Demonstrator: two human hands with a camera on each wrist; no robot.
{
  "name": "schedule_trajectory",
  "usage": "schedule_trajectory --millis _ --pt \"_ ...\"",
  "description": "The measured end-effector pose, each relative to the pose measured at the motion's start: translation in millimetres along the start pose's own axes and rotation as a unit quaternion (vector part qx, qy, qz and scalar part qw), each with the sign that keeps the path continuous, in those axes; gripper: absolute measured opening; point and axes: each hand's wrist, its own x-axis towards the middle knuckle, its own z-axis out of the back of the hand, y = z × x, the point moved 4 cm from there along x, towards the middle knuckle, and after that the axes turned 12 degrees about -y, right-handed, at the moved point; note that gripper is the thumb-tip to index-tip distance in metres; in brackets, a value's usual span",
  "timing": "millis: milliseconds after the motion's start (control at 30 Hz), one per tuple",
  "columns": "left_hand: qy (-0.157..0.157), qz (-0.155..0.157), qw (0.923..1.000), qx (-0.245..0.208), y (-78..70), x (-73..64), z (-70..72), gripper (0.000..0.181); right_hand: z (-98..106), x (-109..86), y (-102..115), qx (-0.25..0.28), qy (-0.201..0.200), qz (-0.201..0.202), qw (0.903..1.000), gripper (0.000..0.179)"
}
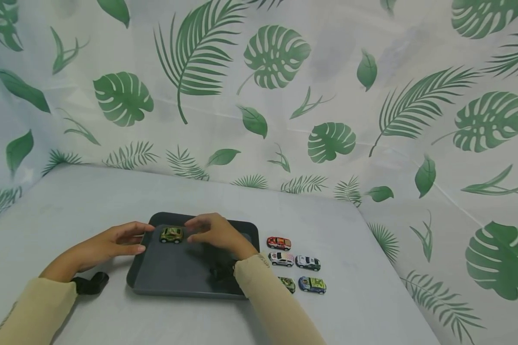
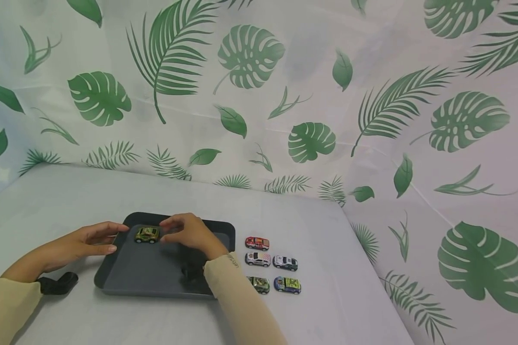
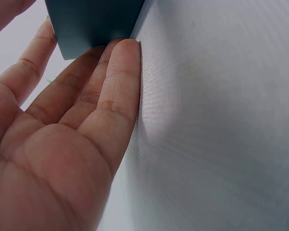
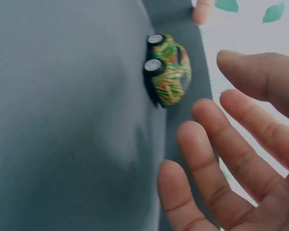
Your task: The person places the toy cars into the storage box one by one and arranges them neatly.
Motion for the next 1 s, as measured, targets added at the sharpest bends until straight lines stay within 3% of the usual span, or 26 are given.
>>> schedule_trajectory --millis 433,1000 --pt "-0.001 -0.005 1.0 -0.006 2.4 1.4 -0.9 0.068 21 -24.7 1 0.061 0.016 -0.004 0.998 0.041" --pt "-0.004 -0.007 1.0 0.005 3.5 1.4 -0.6 0.067 46 -51.5 0 0.116 -0.026 0.02 0.9928 0.045"
